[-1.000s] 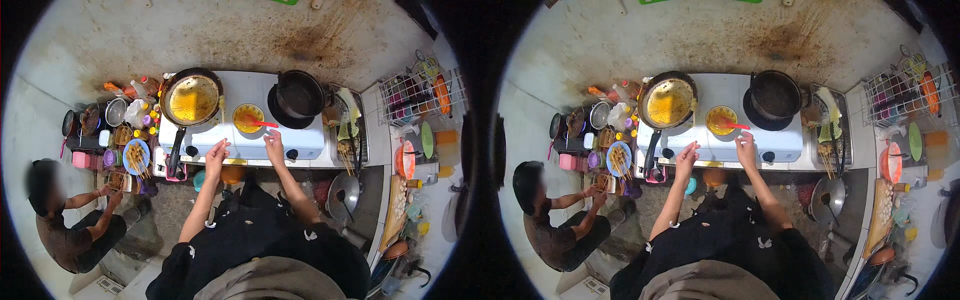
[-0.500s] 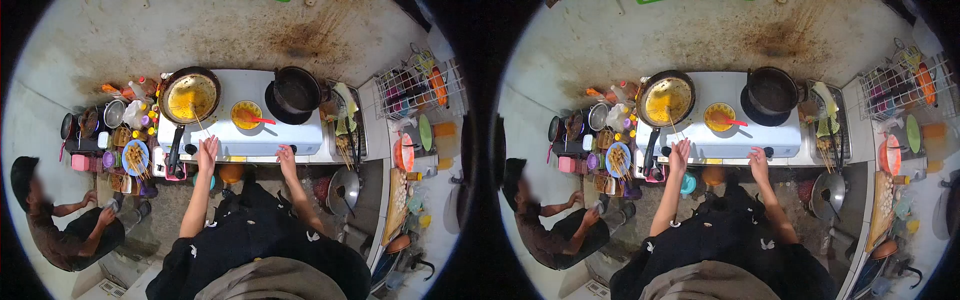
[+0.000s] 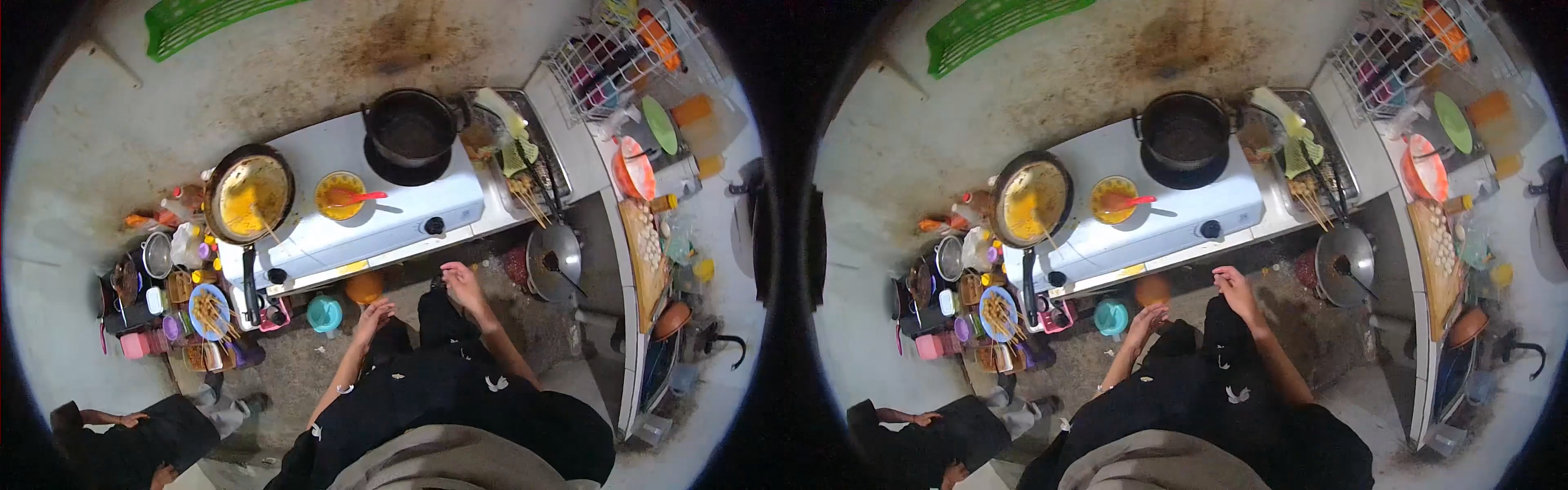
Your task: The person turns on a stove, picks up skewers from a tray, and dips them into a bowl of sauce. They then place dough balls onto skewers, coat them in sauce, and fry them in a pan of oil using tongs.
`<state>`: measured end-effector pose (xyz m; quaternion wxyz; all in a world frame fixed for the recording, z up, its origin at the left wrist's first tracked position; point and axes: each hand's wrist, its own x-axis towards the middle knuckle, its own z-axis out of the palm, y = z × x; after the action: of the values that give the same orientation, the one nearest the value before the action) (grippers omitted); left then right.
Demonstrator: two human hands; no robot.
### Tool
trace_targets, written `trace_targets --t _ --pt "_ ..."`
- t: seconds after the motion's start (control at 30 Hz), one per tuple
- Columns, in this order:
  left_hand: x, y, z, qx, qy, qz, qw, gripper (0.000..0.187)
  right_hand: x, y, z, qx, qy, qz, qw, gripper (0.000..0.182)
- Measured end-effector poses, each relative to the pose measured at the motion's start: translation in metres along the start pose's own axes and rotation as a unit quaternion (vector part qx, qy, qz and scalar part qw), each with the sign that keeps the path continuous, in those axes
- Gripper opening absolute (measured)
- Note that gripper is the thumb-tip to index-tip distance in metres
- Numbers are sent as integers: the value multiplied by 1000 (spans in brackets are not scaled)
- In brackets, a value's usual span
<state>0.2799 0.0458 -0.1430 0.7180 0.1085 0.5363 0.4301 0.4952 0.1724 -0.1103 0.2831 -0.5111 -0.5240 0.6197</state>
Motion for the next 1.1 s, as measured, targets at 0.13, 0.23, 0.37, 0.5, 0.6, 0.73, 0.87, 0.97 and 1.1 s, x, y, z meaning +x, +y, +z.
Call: trace_targets --t 0.13,0.23,0.37,0.5,0.6,0.73,0.87,0.97,1.1 --pt "19 -10 10 58 9 33 998 30 -2 -9 -29 -86 25 -57 994 16" --pt "41 -3 29 154 -23 191 969 33 -10 -41 -64 -166 64 -51 983 14" --pt "64 23 88 191 -17 233 953 40 -6 -50 -138 -227 88 -40 969 16" --pt "100 22 164 176 -34 230 957 44 -3 -61 -222 -222 152 -69 960 24" --pt "120 10 227 181 -73 214 957 44 -2 -61 -276 -238 213 -77 945 26" --pt "138 1 293 226 -132 169 950 44 18 -47 -312 -283 189 -133 931 40" --pt "142 0 326 268 -141 171 938 45 67 -28 -313 -445 207 -104 865 53" --pt "136 4 333 297 -149 167 928 44 105 -26 -320 -515 206 -34 831 60" --pt "133 -10 314 270 -148 168 936 38 135 -26 -330 -487 201 39 849 70"
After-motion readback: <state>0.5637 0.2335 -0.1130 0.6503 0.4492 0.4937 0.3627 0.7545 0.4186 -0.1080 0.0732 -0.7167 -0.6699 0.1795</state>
